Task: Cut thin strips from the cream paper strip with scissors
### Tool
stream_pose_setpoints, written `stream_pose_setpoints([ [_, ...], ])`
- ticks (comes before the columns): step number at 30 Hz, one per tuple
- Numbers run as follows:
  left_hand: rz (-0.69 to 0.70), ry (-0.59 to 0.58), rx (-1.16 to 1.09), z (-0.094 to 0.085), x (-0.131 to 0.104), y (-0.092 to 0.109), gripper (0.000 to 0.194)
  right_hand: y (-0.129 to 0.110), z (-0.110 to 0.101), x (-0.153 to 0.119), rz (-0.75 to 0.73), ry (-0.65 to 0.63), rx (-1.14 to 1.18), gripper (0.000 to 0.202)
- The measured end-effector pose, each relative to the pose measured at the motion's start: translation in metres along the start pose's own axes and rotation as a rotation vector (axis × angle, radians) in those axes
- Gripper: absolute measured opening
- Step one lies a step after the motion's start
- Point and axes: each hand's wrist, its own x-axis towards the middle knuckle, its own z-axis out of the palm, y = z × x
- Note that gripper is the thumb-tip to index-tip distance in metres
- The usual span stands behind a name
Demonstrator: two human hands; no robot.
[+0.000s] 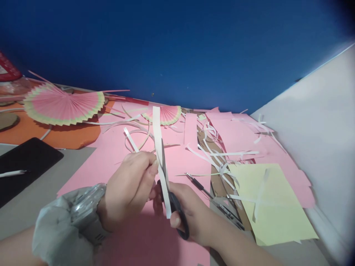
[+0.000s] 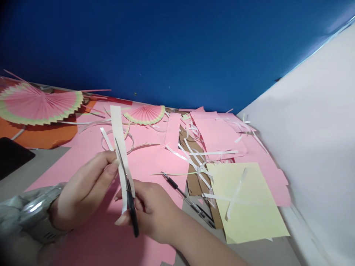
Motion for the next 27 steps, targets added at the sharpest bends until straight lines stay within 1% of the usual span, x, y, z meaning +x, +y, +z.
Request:
stream_pose_setpoints([
  [4,-0.022,-0.007,-0.006,0.001,0.0,0.001,0.022,-0.002,0.001,0.001,-0.002,0.002,0.109,0.017],
  [7,-0.046,0.005,-0.03,0.002,0.0,0.002,0.024,-0.003,0.001,0.002,-0.011,-0.001,0.128,0.008],
  [11,-0.12,0.008,-0.12,0.003,-0.002,0.004,0.026,-0.002,0.0,0.003,-0.022,0.02,0.109,0.007],
  [16,-0.211,0.001,-0.186,0.005,-0.004,0.008,0.027,-0.002,0.001,0.003,-0.022,0.015,0.113,0.007],
  [21,-0.244,-0.008,-0.275,0.005,-0.005,0.01,0.027,-0.004,0.002,0.002,-0.025,0.015,0.106,0.004],
  [24,-0.263,-0.033,-0.379,0.005,-0.005,0.01,0.026,-0.005,0.002,0.002,-0.017,0.012,0.113,0.008],
  [27,-0.274,-0.057,-0.468,0.006,-0.005,0.009,0.026,-0.004,0.001,0.002,-0.021,0.003,0.1,0.004],
])
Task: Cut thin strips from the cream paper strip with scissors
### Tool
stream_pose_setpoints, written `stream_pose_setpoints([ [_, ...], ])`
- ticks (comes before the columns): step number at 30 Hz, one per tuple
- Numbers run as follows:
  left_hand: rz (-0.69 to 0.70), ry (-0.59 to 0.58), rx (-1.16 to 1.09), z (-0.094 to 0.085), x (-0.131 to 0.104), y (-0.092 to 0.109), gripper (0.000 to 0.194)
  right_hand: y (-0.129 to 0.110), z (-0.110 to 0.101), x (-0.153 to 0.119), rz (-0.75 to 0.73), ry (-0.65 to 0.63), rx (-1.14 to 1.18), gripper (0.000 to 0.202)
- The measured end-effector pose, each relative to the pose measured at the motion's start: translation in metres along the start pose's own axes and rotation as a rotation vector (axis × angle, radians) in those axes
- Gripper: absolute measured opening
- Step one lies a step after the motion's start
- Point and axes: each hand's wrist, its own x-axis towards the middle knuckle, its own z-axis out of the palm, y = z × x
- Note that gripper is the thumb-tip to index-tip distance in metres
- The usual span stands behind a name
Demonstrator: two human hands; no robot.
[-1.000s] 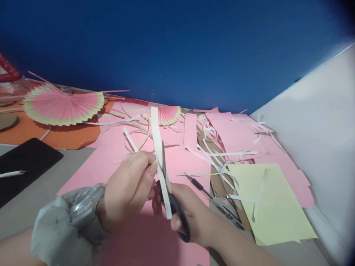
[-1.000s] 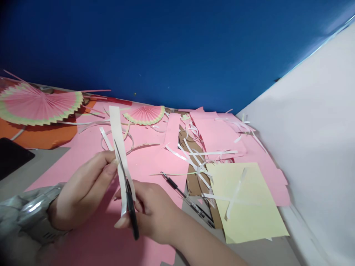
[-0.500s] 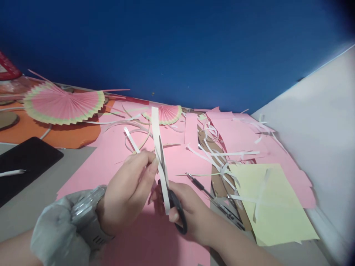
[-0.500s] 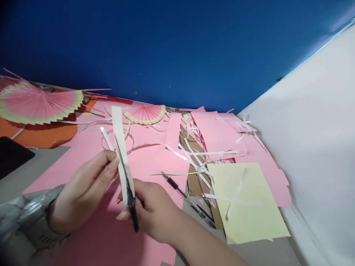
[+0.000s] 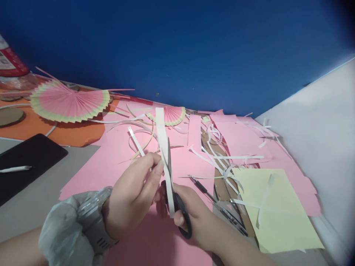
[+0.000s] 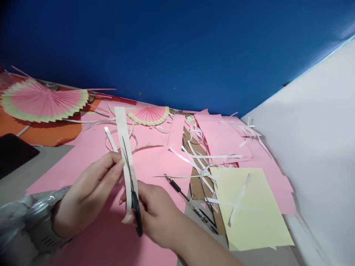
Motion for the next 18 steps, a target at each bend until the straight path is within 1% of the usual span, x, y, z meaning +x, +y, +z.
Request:
stream_pose_setpoints([
  [3,0.006,0.016,0.03,-0.0004,0.0002,-0.0011,0.026,0.0006,-0.0004,0.0009,-0.003,0.013,0.016,0.003],
  [7,-0.002,0.013,0.065,-0.0009,0.0008,-0.0022,0.025,0.0013,-0.0006,0.0014,0.005,0.014,0.011,0.008],
  [10,0.0,0.013,0.061,-0.0007,0.0008,-0.0018,0.025,0.0017,-0.0006,0.0016,-0.003,0.009,-0.007,0.01],
  [18,-0.018,0.017,0.038,0.0,0.0033,-0.0007,0.025,0.0034,-0.0011,0.0017,-0.008,0.005,-0.011,0.009],
])
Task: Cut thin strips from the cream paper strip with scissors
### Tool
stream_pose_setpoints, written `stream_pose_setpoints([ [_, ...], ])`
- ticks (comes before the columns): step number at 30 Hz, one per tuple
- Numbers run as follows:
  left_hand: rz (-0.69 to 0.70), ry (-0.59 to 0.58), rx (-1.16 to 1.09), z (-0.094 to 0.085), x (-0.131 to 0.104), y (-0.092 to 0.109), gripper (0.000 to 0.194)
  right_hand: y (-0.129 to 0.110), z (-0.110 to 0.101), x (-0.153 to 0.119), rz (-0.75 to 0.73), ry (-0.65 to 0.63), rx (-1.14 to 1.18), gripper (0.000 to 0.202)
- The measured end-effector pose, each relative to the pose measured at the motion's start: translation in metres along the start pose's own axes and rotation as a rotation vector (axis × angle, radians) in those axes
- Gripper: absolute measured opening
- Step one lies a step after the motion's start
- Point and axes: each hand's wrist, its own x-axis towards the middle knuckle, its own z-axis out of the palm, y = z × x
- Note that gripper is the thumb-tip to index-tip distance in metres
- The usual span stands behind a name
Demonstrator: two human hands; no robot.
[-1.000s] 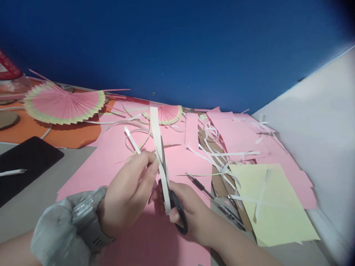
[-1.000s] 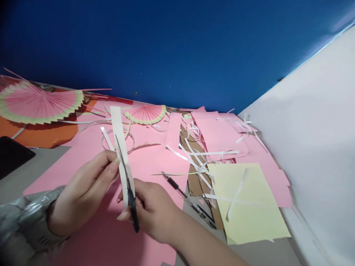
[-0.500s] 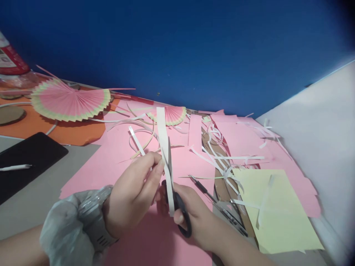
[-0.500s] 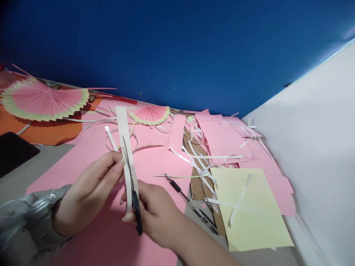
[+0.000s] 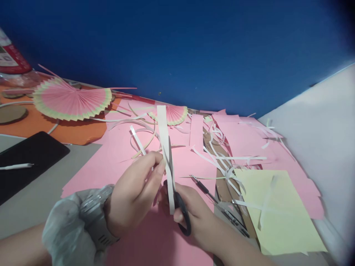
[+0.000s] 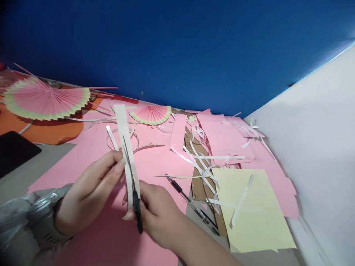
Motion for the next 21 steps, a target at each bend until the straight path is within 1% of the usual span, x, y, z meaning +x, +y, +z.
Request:
stream_pose_setpoints([
  [5,0.028,0.018,0.049,-0.0002,-0.0002,-0.0007,0.025,0.0002,-0.0008,-0.0005,-0.022,0.003,-0.001,0.01],
  [11,0.038,0.025,0.048,-0.0008,-0.0018,-0.0004,0.025,0.0001,0.0002,-0.0012,-0.022,0.007,0.007,0.012],
  [15,0.039,0.018,0.027,-0.0006,-0.0008,-0.0015,0.024,0.0008,0.0002,-0.0016,-0.02,0.019,-0.006,0.008],
  [21,0.054,0.037,0.086,-0.0013,-0.0007,-0.0018,0.024,-0.0004,0.0003,-0.0009,0.003,0.03,-0.016,0.004],
])
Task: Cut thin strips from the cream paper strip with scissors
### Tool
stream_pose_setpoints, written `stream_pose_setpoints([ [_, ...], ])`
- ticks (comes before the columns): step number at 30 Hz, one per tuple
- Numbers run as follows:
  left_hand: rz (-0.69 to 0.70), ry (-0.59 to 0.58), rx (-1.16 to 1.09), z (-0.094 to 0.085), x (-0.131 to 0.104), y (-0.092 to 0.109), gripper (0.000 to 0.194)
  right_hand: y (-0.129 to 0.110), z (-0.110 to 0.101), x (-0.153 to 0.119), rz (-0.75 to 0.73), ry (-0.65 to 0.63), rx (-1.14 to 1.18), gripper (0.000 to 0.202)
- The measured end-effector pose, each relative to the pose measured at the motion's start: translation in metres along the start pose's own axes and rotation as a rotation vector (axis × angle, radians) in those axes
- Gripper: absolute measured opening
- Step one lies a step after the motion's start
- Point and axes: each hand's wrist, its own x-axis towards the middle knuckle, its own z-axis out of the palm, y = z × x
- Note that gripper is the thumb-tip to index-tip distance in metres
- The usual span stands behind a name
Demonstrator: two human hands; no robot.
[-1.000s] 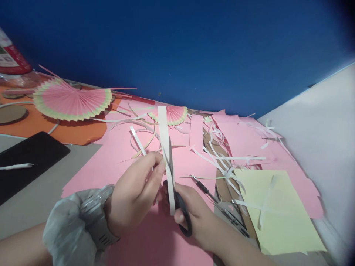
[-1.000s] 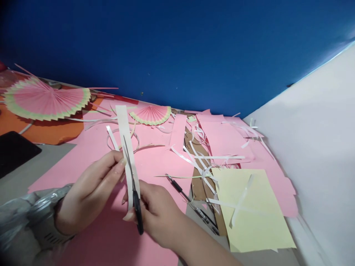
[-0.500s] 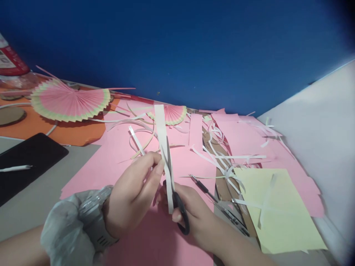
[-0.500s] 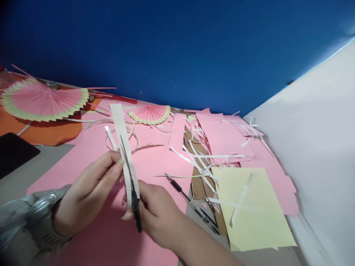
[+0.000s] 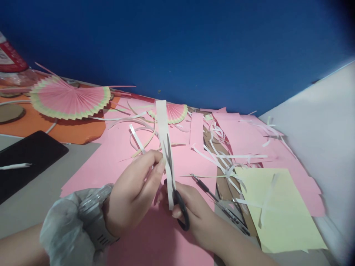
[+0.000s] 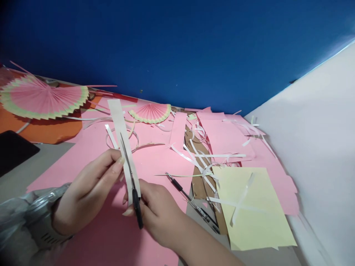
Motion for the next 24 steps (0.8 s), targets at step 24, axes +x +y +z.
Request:
stream_pose_setpoints([
  [24,0.094,0.127,0.043,-0.0049,-0.0003,0.0059,0.017,0.0013,-0.0006,-0.0002,0.019,-0.012,-0.043,0.012],
])
